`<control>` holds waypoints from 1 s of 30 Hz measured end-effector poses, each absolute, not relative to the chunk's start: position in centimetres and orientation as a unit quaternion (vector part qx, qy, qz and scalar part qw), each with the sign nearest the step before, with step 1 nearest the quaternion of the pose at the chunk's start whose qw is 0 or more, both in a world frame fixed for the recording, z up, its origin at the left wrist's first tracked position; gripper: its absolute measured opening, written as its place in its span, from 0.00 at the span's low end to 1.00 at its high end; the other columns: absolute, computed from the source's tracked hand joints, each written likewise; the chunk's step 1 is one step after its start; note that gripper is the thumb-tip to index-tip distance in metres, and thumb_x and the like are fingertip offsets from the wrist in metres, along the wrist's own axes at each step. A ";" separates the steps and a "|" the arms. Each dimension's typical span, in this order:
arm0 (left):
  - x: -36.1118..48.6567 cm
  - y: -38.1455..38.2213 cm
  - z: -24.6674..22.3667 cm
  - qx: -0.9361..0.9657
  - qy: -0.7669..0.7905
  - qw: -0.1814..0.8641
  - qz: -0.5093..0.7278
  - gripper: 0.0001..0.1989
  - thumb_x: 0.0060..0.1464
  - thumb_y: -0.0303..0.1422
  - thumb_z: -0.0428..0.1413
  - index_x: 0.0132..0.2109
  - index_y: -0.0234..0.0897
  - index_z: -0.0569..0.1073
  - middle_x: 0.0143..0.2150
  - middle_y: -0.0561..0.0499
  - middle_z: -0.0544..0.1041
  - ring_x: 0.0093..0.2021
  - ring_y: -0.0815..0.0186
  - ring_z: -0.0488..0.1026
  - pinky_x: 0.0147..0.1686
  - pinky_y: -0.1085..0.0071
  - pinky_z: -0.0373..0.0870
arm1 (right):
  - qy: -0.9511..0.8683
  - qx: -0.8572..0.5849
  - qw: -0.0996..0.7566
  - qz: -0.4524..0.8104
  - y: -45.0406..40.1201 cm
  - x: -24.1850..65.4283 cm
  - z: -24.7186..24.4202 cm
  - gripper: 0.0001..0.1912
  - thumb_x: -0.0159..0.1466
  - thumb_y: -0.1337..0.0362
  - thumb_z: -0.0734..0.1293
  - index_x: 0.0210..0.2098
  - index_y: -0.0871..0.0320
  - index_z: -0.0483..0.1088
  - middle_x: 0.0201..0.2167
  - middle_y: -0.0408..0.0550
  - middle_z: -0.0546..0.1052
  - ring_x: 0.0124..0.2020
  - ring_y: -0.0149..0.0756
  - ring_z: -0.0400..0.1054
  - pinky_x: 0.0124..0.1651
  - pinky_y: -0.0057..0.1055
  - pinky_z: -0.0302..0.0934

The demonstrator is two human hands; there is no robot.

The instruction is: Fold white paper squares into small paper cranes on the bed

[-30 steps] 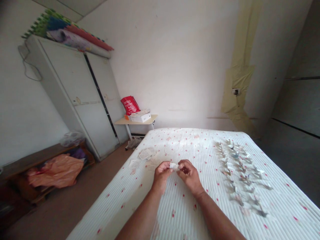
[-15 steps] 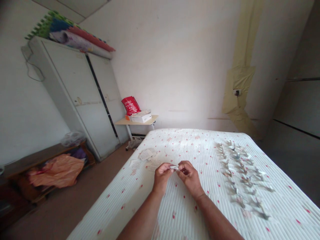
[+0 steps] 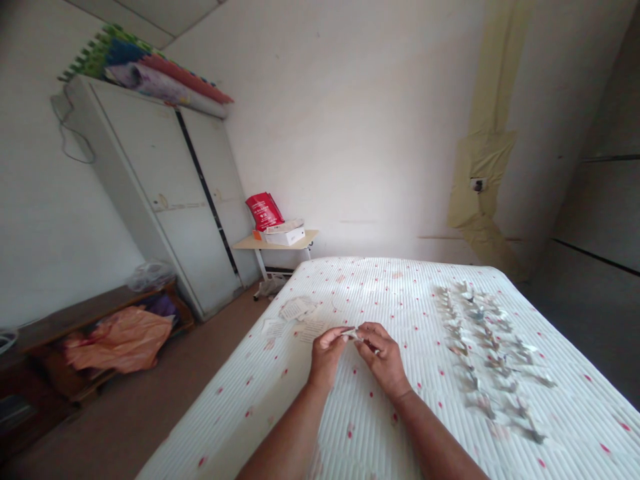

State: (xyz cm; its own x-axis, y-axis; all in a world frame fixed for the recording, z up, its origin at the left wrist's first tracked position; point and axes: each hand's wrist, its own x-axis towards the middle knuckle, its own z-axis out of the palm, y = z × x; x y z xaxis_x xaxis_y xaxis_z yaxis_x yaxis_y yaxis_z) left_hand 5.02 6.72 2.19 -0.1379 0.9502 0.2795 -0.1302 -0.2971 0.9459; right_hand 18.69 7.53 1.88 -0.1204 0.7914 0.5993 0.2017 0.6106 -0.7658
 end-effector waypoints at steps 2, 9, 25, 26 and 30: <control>5.0 6.6 2.3 0.514 0.417 0.413 0.626 0.12 0.46 0.31 0.53 0.38 0.32 0.76 0.37 0.45 0.78 0.40 0.60 0.72 0.45 0.65 0.64 | -0.703 -0.355 0.561 0.253 7.5 18.7 1.8 0.09 0.57 0.61 0.64 0.35 0.53 0.74 0.39 0.51 0.70 0.40 0.39 0.66 0.38 0.33 0.64; 4.8 6.4 2.7 0.518 0.399 0.443 0.613 0.14 0.47 0.32 0.53 0.40 0.32 0.76 0.41 0.43 0.77 0.44 0.58 0.71 0.49 0.62 0.63 | -0.717 -0.358 0.550 0.236 7.6 18.8 1.5 0.11 0.58 0.59 0.63 0.37 0.54 0.74 0.43 0.52 0.68 0.38 0.37 0.67 0.40 0.34 0.64; 4.8 6.3 2.7 0.532 0.402 0.441 0.600 0.13 0.47 0.30 0.52 0.40 0.32 0.76 0.41 0.44 0.77 0.44 0.60 0.72 0.48 0.65 0.64 | -0.748 -0.328 0.544 0.193 7.5 18.9 1.5 0.10 0.60 0.64 0.60 0.37 0.54 0.72 0.45 0.52 0.66 0.42 0.37 0.65 0.41 0.33 0.62; 4.8 6.4 2.6 0.532 0.403 0.442 0.600 0.13 0.47 0.30 0.52 0.40 0.32 0.76 0.41 0.44 0.77 0.43 0.60 0.72 0.47 0.66 0.64 | -0.747 -0.329 0.545 0.191 7.5 18.8 1.4 0.09 0.60 0.64 0.61 0.37 0.54 0.72 0.45 0.52 0.66 0.41 0.37 0.66 0.40 0.32 0.63; 4.9 6.4 2.5 0.526 0.397 0.460 0.595 0.13 0.47 0.32 0.54 0.39 0.31 0.76 0.39 0.43 0.77 0.42 0.59 0.72 0.45 0.66 0.66 | -0.748 -0.332 0.547 0.173 7.5 18.8 1.3 0.10 0.60 0.64 0.60 0.37 0.55 0.72 0.45 0.53 0.66 0.40 0.36 0.66 0.41 0.32 0.63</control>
State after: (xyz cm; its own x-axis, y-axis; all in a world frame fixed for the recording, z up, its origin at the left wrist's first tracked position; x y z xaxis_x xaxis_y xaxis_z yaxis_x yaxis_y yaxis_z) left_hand 4.90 6.36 2.52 -0.0245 0.9653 0.2601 -0.1301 -0.2610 0.9565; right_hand 18.84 7.54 1.28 -0.1805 0.6872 0.7037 0.3076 0.7190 -0.6232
